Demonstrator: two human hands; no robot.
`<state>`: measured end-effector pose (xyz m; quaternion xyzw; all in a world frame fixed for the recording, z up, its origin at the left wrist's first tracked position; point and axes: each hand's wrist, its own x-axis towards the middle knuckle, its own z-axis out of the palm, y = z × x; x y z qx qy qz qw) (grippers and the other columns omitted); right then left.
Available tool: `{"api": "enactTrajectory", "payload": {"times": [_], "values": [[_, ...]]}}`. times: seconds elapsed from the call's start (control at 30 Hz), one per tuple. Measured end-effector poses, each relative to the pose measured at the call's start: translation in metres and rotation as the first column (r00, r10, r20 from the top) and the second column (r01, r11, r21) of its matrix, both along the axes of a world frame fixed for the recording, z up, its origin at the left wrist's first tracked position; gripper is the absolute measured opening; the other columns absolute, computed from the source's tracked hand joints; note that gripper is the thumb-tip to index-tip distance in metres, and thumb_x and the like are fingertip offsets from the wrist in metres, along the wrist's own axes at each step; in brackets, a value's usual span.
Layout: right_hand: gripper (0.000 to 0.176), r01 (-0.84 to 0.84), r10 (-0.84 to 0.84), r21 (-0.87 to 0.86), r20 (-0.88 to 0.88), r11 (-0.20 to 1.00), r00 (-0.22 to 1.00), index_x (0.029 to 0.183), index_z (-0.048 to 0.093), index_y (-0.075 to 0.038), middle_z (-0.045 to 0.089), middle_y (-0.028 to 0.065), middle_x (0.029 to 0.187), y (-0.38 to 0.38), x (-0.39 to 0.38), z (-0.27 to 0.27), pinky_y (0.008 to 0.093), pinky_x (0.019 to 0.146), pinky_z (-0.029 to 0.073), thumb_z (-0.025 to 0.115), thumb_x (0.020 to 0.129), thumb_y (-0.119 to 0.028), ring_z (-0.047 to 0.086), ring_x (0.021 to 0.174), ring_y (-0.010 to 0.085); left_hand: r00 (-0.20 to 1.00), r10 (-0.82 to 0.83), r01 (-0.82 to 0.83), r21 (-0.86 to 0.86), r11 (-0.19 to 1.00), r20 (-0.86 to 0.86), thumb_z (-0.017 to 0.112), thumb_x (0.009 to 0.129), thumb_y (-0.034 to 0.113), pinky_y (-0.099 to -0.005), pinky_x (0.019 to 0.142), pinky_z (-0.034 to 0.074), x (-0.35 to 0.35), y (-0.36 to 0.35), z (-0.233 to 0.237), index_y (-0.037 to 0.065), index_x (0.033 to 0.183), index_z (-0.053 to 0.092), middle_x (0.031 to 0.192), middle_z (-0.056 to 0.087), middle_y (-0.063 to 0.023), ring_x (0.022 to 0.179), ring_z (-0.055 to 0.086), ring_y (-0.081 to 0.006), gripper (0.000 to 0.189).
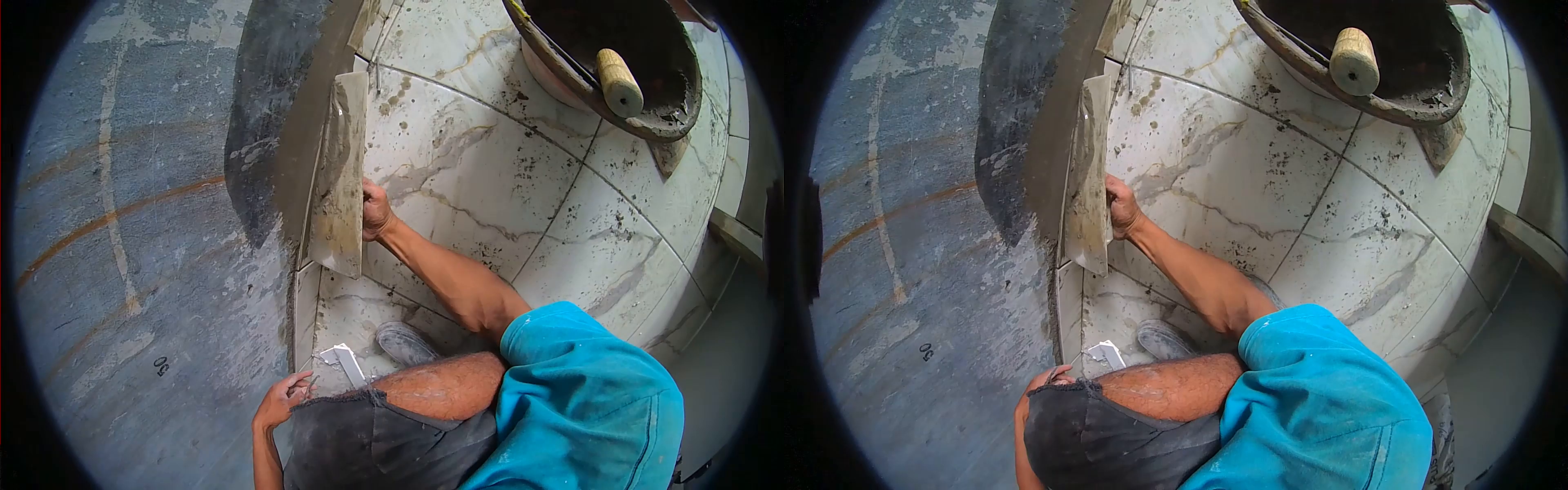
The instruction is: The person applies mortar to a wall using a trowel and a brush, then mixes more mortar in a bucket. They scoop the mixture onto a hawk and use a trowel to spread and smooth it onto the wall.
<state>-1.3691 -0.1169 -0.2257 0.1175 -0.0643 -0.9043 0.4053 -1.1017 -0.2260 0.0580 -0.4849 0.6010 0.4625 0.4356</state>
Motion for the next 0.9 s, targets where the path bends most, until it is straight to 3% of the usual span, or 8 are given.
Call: {"api": "enactTrajectory", "payload": {"times": [0.13,0.2,0.43,0.83,0.9], "values": [[0.025,-0.022,0.022,0.020,0.032,1.000,0.999,0.110,0.057,-0.005,0.064,0.0117,0.097,0.000,0.010,0.003,0.0416,0.079,0.055,0.043,0.094,-0.018,0.065,0.084,0.0246,0.999,-0.050,0.050,0.007,0.999,-0.007,0.054,0.092,0.008,-0.0269,0.087,0.045,0.003,-0.004,-0.001,0.000,0.132,0.048,0.107,0.062,-0.0109,0.099,0.059,-0.0153,0.041],[0.040,-0.042,0.056,0.134,-0.102,0.990,0.993,0.117,0.054,-0.005,0.064,0.0108,0.104,-0.003,0.018,0.000,0.0388,0.082,0.054,0.044,0.092,-0.033,0.064,0.091,0.0223,0.998,-0.057,0.057,0.004,0.998,-0.031,0.055,0.093,0.010,-0.0264,0.086,0.045,0.007,-0.005,-0.002,0.000,0.132,0.049,0.106,0.062,-0.0102,0.096,0.059,-0.0145,0.042],[0.031,-0.084,0.086,0.080,-0.012,0.993,0.996,0.109,0.059,-0.005,0.065,0.0104,0.098,0.000,0.035,0.007,0.0417,0.080,0.054,0.044,0.091,-0.026,0.064,0.087,0.0241,0.990,-0.136,0.133,-0.053,0.990,-0.044,0.059,0.092,0.019,-0.0275,0.086,0.045,0.010,-0.003,0.000,0.000,0.130,0.051,0.104,0.063,-0.0085,0.093,0.059,-0.0141,0.043],[0.037,-0.187,0.186,-0.003,-0.063,0.982,0.981,0.113,0.058,-0.006,0.064,0.0094,0.103,0.001,0.063,0.007,0.0418,0.083,0.053,0.050,0.091,-0.035,0.063,0.092,0.0224,0.985,-0.140,0.137,-0.044,0.990,-0.099,0.063,0.091,0.025,-0.0284,0.088,0.045,0.020,-0.002,0.006,0.002,0.131,0.051,0.107,0.064,-0.0089,0.096,0.058,-0.0138,0.048],[0.032,-0.207,0.210,0.124,-0.012,0.970,0.978,0.107,0.055,-0.008,0.057,0.0012,0.079,0.004,0.070,0.020,0.0202,0.045,0.039,0.050,0.094,-0.037,0.043,0.048,0.0065,0.996,-0.077,0.075,-0.048,0.996,-0.048,0.063,0.090,0.026,-0.0285,0.088,0.045,0.023,-0.003,0.006,0.002,0.132,0.050,0.107,0.064,-0.0093,0.095,0.058,-0.0142,0.049]]}}
